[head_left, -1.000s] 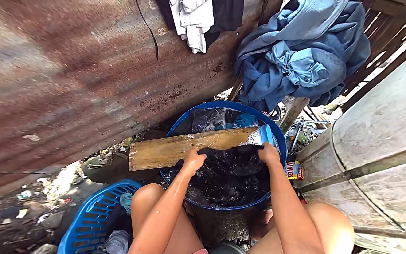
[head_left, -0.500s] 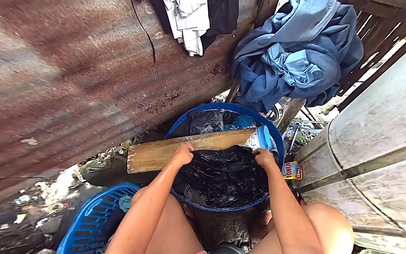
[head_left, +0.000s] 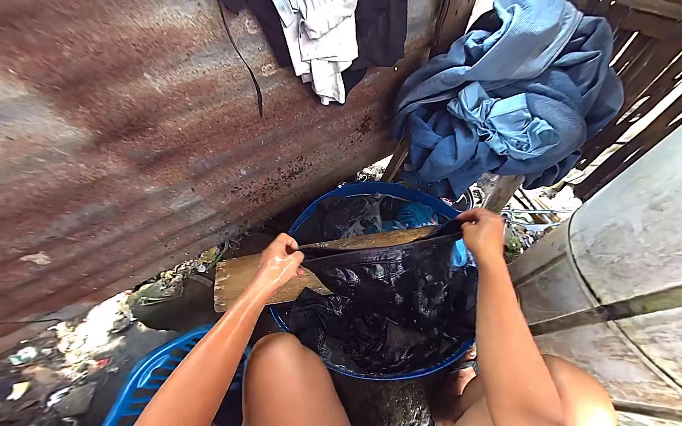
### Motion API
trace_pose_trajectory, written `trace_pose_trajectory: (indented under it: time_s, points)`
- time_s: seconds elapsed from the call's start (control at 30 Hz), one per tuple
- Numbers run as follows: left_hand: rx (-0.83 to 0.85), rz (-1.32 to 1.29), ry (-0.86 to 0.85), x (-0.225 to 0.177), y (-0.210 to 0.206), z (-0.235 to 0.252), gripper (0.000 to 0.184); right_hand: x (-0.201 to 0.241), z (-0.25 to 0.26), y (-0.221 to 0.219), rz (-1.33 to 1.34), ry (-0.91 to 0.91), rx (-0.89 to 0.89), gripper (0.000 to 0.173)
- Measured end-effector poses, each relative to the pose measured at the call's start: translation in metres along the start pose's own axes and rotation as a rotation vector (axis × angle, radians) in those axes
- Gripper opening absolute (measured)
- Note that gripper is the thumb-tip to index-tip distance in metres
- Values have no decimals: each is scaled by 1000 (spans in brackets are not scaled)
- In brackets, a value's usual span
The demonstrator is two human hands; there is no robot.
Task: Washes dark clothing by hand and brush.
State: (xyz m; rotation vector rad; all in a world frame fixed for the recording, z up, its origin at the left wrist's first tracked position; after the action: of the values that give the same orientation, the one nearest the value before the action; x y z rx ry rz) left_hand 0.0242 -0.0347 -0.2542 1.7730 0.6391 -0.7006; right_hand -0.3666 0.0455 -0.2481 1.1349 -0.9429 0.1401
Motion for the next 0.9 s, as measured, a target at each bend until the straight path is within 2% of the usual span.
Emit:
trace_pose_trajectory:
  time_s: [0.07, 0.13, 0.27, 0.33, 0.47, 0.57, 0.67, 0.73, 0.83, 0.9]
  points:
    - [138, 200, 64, 33, -15, 38, 47, -19, 21, -35, -134, -126, 217, 36]
    - [165, 314, -40, 51, -25, 56, 61, -43, 32, -52, -229, -245, 214, 52]
    - [253, 477, -380, 62, -47, 65, 47, -88, 38, -74, -272, -391, 171, 74]
    - [322, 548, -433, 67, -57, 69, 44, -97, 38, -89, -225, -401, 189, 78]
    - [390, 649, -414, 66, -61, 63, 43, -93, 35, -99, -332, -416, 215, 77]
    - [349, 617, -582, 80, -58, 46, 28, -91, 40, -93, -384, -439, 229, 85]
    - [250, 479, -658, 114, -56, 37, 31, -58, 33, -95, -190, -406, 102, 88]
    - [181, 381, -641, 126, -64, 37, 33, 0, 6, -120, -74, -227, 102, 87]
    - [95, 293, -591, 137, -75, 42, 33, 89, -66, -202, -36, 70, 372, 85]
    - [10, 257, -575, 146, -73, 44, 31, 117, -104, -248, -129, 218, 641, 79]
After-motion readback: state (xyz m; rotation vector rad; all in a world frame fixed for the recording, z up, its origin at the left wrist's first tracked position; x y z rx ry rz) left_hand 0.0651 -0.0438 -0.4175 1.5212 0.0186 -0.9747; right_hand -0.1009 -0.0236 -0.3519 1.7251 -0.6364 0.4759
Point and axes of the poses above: each hand's wrist, its own z-axis towards the middle knuckle, its own y-axis out of the back of the hand, x = y × z, the point moved 3 cm from there along z, towards the middle knuckle
